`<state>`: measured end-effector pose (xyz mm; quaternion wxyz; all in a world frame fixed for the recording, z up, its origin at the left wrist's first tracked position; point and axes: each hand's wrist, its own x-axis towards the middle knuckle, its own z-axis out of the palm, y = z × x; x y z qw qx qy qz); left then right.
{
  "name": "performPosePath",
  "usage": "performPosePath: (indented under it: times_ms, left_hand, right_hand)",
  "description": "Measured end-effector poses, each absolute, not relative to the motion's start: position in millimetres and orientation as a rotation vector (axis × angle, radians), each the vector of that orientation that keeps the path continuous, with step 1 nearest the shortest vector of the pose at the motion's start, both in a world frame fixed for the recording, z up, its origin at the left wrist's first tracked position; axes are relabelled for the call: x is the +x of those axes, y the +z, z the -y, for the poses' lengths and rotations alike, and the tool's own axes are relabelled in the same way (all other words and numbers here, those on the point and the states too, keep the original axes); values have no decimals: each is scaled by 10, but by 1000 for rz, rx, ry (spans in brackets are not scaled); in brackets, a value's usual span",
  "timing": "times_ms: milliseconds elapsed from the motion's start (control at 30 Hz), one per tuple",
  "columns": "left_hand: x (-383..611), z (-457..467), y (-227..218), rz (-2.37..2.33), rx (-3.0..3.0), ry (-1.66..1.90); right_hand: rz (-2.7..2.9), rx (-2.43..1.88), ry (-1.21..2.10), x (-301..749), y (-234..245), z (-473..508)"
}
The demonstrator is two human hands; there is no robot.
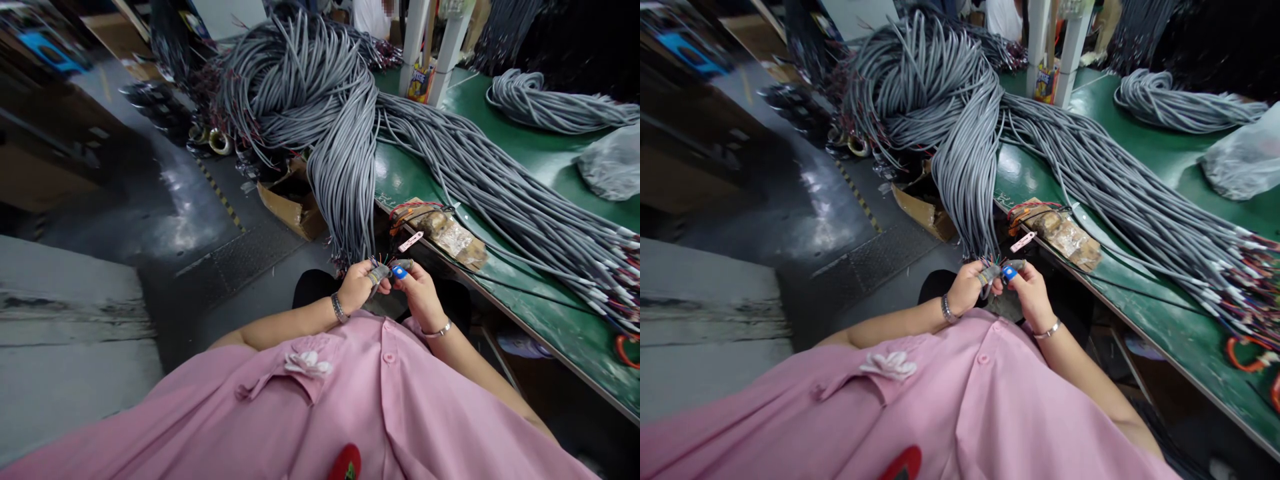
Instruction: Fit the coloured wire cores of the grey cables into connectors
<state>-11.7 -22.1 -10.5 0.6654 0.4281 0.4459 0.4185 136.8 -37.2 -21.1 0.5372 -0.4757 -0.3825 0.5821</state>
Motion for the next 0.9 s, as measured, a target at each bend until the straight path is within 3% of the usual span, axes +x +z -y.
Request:
performPosePath:
  times_ms: [467, 900]
  left_hand:
    - [-112, 216, -165, -1040, 964, 981]
    - [-208, 58, -46, -884, 848, 942]
  right_hand:
    - [903, -1179, 1297, 1323, -234, 419]
    - [598, -1080, 1472, 1651, -387, 140]
